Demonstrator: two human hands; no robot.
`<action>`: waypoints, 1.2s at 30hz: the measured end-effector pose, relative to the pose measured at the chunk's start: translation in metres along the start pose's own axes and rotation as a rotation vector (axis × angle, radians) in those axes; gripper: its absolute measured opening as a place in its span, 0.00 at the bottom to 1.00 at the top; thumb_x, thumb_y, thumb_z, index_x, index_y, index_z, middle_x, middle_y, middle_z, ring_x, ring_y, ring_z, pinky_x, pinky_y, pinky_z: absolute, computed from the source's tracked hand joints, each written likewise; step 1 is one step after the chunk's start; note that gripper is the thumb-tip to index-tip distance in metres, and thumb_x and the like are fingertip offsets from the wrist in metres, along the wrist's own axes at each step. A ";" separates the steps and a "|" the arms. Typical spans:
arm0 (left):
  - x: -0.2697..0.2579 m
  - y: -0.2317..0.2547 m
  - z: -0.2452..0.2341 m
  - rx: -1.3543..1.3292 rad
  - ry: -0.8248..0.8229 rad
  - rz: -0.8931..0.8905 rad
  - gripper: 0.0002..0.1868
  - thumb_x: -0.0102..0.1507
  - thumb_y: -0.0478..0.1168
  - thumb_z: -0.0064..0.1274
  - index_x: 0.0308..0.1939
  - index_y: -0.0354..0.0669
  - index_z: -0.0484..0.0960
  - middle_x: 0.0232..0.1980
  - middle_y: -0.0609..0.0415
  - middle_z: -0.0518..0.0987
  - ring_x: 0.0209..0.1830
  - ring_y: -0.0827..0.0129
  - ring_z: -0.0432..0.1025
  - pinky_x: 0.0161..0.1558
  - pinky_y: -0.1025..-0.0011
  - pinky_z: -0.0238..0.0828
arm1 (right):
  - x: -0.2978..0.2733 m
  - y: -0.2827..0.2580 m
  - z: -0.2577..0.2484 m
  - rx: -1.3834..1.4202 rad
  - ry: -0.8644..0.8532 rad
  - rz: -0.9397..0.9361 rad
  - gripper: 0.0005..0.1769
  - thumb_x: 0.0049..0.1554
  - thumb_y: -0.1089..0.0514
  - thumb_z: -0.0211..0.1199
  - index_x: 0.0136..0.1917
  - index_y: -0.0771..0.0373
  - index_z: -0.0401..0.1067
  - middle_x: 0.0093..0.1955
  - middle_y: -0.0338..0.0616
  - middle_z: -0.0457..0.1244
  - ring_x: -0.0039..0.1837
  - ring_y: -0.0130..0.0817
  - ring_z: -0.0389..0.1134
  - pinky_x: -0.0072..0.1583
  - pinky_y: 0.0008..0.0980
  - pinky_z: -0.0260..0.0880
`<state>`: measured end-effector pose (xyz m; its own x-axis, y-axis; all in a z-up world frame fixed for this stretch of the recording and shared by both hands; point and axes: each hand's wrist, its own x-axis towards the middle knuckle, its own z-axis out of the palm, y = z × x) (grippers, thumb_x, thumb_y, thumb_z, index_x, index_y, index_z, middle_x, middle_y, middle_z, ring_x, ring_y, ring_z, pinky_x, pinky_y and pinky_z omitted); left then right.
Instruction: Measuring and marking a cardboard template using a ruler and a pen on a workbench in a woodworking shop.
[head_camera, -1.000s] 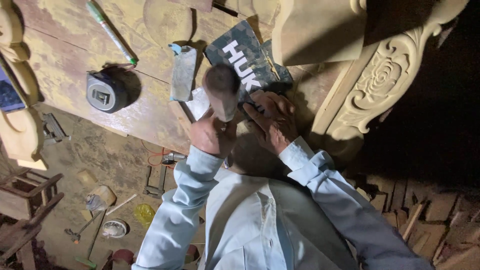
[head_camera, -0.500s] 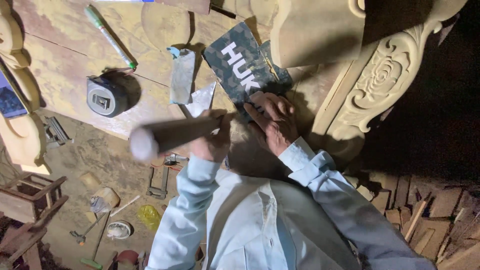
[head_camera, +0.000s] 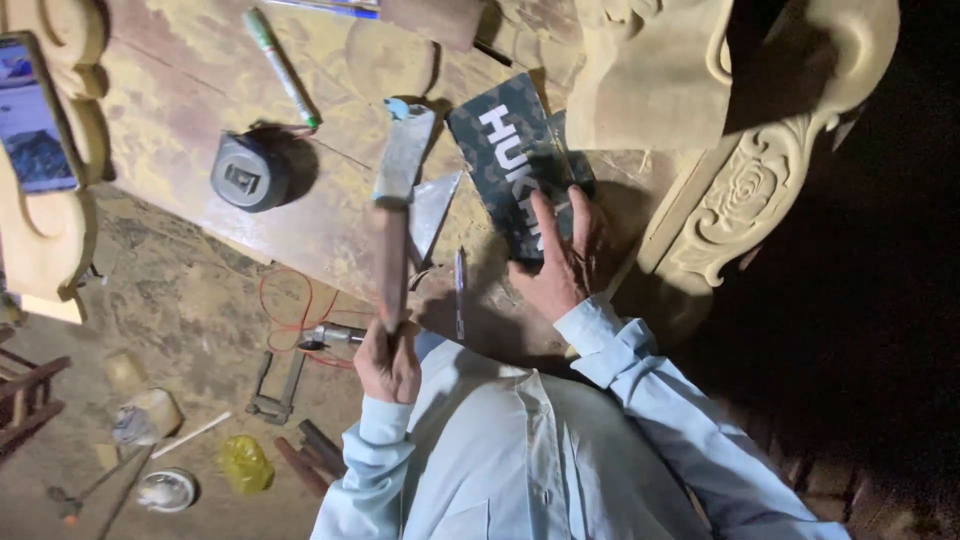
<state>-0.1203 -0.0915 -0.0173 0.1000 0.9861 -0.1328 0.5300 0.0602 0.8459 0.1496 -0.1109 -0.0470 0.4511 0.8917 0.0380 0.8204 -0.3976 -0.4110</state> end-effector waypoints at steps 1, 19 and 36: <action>0.005 -0.008 -0.001 -0.012 0.020 0.002 0.06 0.63 0.35 0.55 0.31 0.48 0.85 0.25 0.54 0.77 0.25 0.68 0.69 0.34 0.70 0.70 | 0.003 -0.005 -0.003 -0.004 0.006 -0.022 0.58 0.32 0.45 0.78 0.76 0.44 0.63 0.76 0.55 0.50 0.72 0.60 0.58 0.65 0.62 0.59; 0.078 -0.014 0.000 0.591 0.477 0.314 0.22 0.56 0.42 0.60 0.54 0.65 0.83 0.49 0.57 0.73 0.47 0.58 0.65 0.47 0.61 0.59 | 0.004 -0.021 0.004 -0.004 -0.266 0.256 0.56 0.33 0.36 0.75 0.75 0.39 0.64 0.80 0.45 0.44 0.78 0.52 0.48 0.74 0.57 0.44; 0.029 0.041 0.096 0.027 -0.119 0.211 0.32 0.56 0.40 0.59 0.64 0.36 0.73 0.51 0.34 0.76 0.49 0.35 0.76 0.52 0.49 0.75 | 0.013 0.021 0.013 0.357 -0.104 0.566 0.33 0.49 0.49 0.69 0.67 0.36 0.63 0.58 0.38 0.65 0.57 0.38 0.70 0.59 0.41 0.71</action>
<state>-0.0146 -0.0757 -0.0366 0.3085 0.9511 -0.0163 0.5088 -0.1505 0.8476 0.1674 -0.1048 -0.0672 0.7261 0.5907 -0.3520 0.2937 -0.7293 -0.6179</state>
